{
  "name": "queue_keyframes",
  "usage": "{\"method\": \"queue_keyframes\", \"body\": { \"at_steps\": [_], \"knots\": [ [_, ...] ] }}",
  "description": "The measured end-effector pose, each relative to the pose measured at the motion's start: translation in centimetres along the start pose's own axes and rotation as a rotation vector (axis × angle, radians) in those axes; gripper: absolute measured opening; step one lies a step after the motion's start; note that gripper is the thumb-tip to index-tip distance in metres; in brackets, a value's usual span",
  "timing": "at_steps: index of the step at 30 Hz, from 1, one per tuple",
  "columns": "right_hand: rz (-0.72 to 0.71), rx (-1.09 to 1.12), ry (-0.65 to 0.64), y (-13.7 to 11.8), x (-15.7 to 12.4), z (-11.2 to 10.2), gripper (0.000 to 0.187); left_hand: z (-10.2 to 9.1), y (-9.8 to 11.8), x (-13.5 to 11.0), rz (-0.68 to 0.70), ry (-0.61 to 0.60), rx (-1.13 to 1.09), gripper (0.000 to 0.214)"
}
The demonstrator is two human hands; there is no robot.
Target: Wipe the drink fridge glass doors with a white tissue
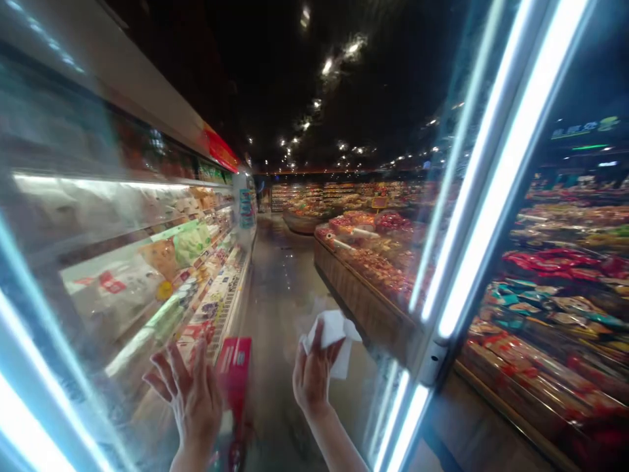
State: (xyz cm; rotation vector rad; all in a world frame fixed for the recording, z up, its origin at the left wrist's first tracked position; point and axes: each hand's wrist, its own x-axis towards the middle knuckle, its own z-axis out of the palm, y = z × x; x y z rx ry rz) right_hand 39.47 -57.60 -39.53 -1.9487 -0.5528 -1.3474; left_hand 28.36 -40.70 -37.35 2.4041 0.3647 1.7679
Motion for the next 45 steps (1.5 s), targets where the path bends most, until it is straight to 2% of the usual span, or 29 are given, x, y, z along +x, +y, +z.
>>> {"method": "queue_keyframes", "body": {
  "at_steps": [1, 3, 5, 7, 10, 12, 14, 17, 19, 21, 23, 25, 28, 33, 35, 38, 40, 45],
  "knots": [
    [-0.024, 0.018, -0.029, 0.4, -0.1, -0.4, 0.072, 0.4, 1.0, -0.1, 0.015, 0.001, 0.006, 0.086],
    [-0.165, 0.063, -0.155, 0.8, -0.7, -0.9, 0.067, 1.3, 3.1, -0.4, 0.043, -0.016, 0.005, 0.087],
    [-0.269, 0.074, -0.228, 2.0, -1.1, -1.5, 0.059, 2.3, 5.3, -0.8, 0.052, -0.046, -0.012, 0.088],
    [-0.219, 0.044, -0.188, 5.0, -0.6, -2.3, 0.057, 3.2, 7.2, -1.2, 0.040, -0.064, -0.028, 0.089],
    [0.010, 0.001, -0.023, 10.8, 1.5, -4.0, 0.067, 4.3, 9.6, -1.7, 0.038, -0.073, -0.037, 0.088],
    [0.102, -0.006, 0.048, 13.3, 2.4, -5.0, 0.070, 5.1, 11.3, -1.9, 0.048, -0.076, -0.039, 0.087],
    [0.062, 0.004, 0.003, 14.2, 2.6, -5.7, 0.070, 5.9, 13.2, -2.1, 0.068, -0.079, -0.045, 0.086],
    [-0.102, 0.013, -0.126, 14.6, 3.0, -6.7, 0.069, 7.1, 16.0, -2.3, 0.104, -0.090, -0.058, 0.085],
    [-0.078, -0.005, -0.095, 15.6, 4.1, -7.6, 0.068, 7.7, 17.4, -2.3, 0.105, -0.087, -0.058, 0.085],
    [0.024, -0.006, -0.032, 17.0, 5.2, -8.5, 0.068, 8.0, 18.2, -2.3, 0.089, -0.081, -0.049, 0.085],
    [0.059, 0.017, -0.049, 18.3, 5.4, -9.2, 0.069, 8.1, 18.5, -2.3, 0.076, -0.079, -0.034, 0.086],
    [0.023, 0.033, -0.101, 18.6, 4.4, -9.3, 0.069, 8.2, 18.5, -2.3, 0.071, -0.084, -0.017, 0.087],
    [-0.030, 0.023, -0.128, 17.7, 3.6, -8.8, 0.070, 8.1, 18.4, -2.4, 0.080, -0.085, -0.001, 0.087],
    [-0.044, 0.044, -0.096, 15.8, 6.7, -8.1, 0.069, 7.8, 17.8, -2.5, 0.104, -0.101, 0.015, 0.084],
    [-0.070, 0.046, -0.102, 15.1, 6.1, -7.7, 0.070, 7.4, 17.3, -2.3, 0.106, -0.105, 0.020, 0.084],
    [-0.114, 0.011, -0.163, 13.6, 3.3, -6.8, 0.073, 6.8, 15.9, -1.9, 0.117, -0.101, 0.030, 0.083],
    [-0.111, -0.017, -0.202, 12.1, 2.6, -6.2, 0.073, 6.3, 14.7, -1.6, 0.124, -0.097, 0.037, 0.083],
    [-0.127, -0.010, -0.205, 7.9, 6.3, -5.3, 0.073, 4.9, 12.1, -1.0, 0.106, -0.089, 0.046, 0.082]
  ]
}}
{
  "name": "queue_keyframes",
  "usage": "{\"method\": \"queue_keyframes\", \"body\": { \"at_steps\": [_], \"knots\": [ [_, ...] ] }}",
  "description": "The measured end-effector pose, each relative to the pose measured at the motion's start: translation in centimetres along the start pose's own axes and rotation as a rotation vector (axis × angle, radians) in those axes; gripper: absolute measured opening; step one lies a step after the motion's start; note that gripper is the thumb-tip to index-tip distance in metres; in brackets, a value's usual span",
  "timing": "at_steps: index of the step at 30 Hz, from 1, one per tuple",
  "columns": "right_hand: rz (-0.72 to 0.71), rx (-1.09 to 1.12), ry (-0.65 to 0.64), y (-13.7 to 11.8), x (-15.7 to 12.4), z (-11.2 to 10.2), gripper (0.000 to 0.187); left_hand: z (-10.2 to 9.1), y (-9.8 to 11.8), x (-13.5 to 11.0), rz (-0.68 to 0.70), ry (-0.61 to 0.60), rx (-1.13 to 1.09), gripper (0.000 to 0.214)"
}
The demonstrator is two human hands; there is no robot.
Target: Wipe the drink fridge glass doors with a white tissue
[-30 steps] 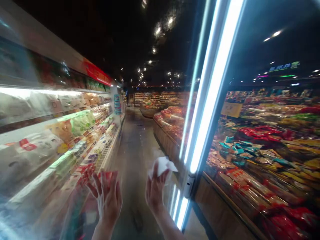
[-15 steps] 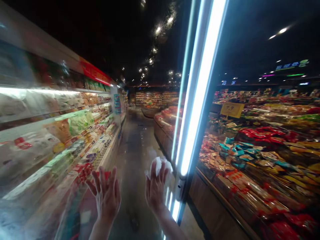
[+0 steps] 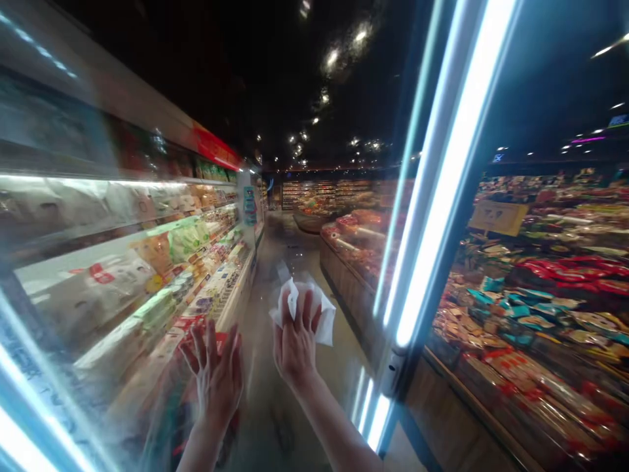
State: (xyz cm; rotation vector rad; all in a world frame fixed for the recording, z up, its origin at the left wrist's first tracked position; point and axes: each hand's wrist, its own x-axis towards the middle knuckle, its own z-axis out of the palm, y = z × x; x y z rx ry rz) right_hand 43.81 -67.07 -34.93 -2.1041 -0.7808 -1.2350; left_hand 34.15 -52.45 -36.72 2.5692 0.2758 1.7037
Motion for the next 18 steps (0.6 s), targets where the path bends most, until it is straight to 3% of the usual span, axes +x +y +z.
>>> {"method": "queue_keyframes", "body": {
  "at_steps": [2, 7, 13, 18],
  "knots": [
    [-0.059, 0.000, -0.004, -1.3, -0.7, 0.6, 0.072, -0.6, -1.2, -0.1, -0.009, 0.001, 0.003, 0.082],
    [-0.134, -0.030, -0.063, -5.3, -5.8, 4.0, 0.065, -2.3, -5.0, -0.4, -0.025, 0.004, 0.014, 0.080],
    [-0.141, 0.035, -0.124, -11.7, -1.7, 5.3, 0.060, -3.9, -9.7, -0.8, -0.048, 0.013, 0.024, 0.079],
    [-0.187, 0.066, -0.153, -15.3, -5.8, 7.4, 0.050, -5.7, -13.5, -1.4, -0.090, 0.015, 0.037, 0.080]
  ]
}}
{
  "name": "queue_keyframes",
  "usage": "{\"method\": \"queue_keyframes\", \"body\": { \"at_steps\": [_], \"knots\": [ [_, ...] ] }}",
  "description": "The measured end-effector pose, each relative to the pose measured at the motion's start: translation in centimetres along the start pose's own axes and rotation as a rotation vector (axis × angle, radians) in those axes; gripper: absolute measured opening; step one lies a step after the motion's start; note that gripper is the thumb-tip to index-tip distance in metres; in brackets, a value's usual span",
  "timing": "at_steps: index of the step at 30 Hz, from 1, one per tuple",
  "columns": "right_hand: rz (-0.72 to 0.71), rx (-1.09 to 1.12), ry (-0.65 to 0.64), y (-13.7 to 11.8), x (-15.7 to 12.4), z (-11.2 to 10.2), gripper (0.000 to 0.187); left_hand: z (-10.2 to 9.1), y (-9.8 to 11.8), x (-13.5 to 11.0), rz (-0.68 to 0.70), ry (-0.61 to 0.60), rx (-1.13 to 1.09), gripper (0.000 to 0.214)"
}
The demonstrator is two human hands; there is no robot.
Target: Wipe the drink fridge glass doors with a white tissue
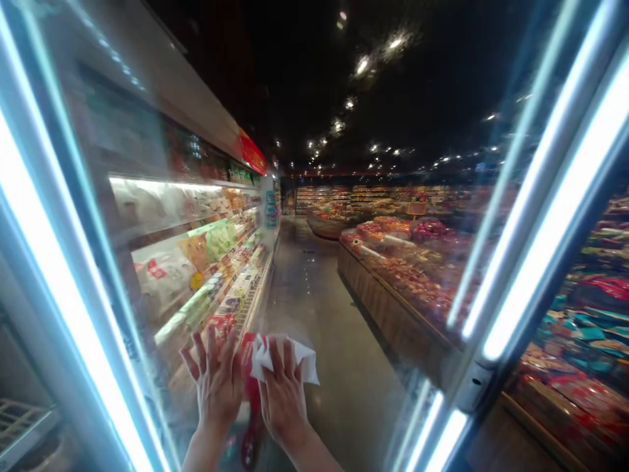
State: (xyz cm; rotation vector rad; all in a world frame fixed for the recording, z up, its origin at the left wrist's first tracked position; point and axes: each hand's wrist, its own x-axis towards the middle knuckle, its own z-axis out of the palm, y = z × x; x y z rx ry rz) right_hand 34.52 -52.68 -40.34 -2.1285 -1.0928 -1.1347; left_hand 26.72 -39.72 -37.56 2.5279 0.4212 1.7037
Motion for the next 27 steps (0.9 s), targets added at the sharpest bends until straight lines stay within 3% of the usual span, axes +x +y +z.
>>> {"method": "queue_keyframes", "body": {
  "at_steps": [2, 7, 13, 19, 24, 27],
  "knots": [
    [-0.002, 0.025, -0.037, -1.9, 0.4, 0.7, 0.048, -0.7, -1.5, -0.1, -0.011, -0.003, 0.003, 0.080],
    [0.009, 0.075, -0.043, -5.7, 5.7, 0.9, 0.057, -1.9, -4.8, -0.1, -0.030, 0.007, 0.007, 0.080],
    [-0.037, 0.105, -0.093, -7.9, 2.6, 2.7, 0.042, -2.7, -7.5, -0.6, -0.074, 0.032, 0.016, 0.079],
    [-0.046, 0.101, -0.048, -9.7, 6.5, 2.1, 0.052, -2.9, -8.5, -1.4, -0.080, 0.031, 0.007, 0.078],
    [-0.091, 0.073, 0.010, -9.0, 2.2, 2.8, 0.041, -3.0, -8.6, -1.7, -0.079, 0.024, 0.012, 0.080],
    [-0.058, 0.075, -0.026, -8.2, 2.8, 2.0, 0.044, -2.7, -7.7, -1.6, -0.091, 0.025, 0.009, 0.082]
  ]
}}
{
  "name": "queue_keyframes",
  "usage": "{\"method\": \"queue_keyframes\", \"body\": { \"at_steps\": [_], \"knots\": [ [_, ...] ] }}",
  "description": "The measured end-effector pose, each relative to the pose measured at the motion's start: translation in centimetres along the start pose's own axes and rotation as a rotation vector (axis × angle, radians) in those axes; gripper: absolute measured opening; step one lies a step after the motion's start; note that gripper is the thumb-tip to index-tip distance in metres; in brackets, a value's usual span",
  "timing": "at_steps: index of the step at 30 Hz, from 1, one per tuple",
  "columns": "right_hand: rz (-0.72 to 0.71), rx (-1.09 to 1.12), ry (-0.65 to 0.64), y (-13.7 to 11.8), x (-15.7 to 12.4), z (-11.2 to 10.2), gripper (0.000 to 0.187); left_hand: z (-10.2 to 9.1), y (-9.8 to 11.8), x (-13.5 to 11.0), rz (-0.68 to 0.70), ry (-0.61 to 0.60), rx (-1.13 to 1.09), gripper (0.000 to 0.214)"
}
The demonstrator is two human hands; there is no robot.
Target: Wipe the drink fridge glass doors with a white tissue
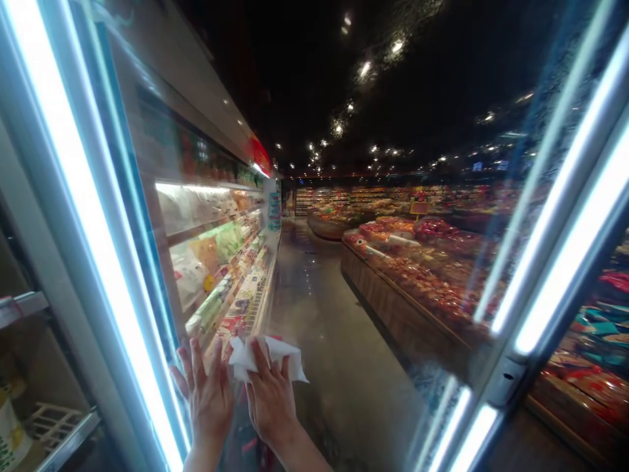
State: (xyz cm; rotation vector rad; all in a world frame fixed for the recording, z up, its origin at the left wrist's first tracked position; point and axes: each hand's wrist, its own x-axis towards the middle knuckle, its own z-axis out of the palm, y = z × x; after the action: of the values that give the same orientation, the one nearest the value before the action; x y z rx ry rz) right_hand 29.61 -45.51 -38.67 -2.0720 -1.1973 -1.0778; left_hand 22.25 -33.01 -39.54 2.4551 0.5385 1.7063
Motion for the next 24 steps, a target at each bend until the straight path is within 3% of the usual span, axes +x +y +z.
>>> {"method": "queue_keyframes", "body": {
  "at_steps": [4, 7, 10, 16, 21, 24],
  "knots": [
    [0.065, -0.001, -0.016, 1.9, 2.5, -1.7, 0.046, 0.7, 2.4, 0.1, 0.002, -0.012, -0.021, 0.082],
    [0.053, -0.014, 0.066, 3.7, -0.3, -1.7, 0.033, 1.3, 4.2, 0.2, 0.008, -0.015, -0.039, 0.082],
    [0.038, -0.019, 0.076, 5.3, -2.6, -2.1, 0.033, 2.0, 5.8, 0.3, 0.017, -0.012, -0.057, 0.084],
    [0.135, -0.050, 0.048, 9.2, 1.1, -6.3, 0.043, 3.8, 9.9, 0.4, 0.050, -0.023, -0.070, 0.083],
    [0.104, -0.064, 0.072, 12.5, -4.6, -5.9, 0.031, 4.9, 13.3, 0.0, 0.110, -0.022, -0.046, 0.086],
    [0.120, -0.068, 0.079, 14.8, -4.0, -7.6, 0.036, 5.6, 15.5, -0.1, 0.135, -0.014, -0.048, 0.087]
  ]
}}
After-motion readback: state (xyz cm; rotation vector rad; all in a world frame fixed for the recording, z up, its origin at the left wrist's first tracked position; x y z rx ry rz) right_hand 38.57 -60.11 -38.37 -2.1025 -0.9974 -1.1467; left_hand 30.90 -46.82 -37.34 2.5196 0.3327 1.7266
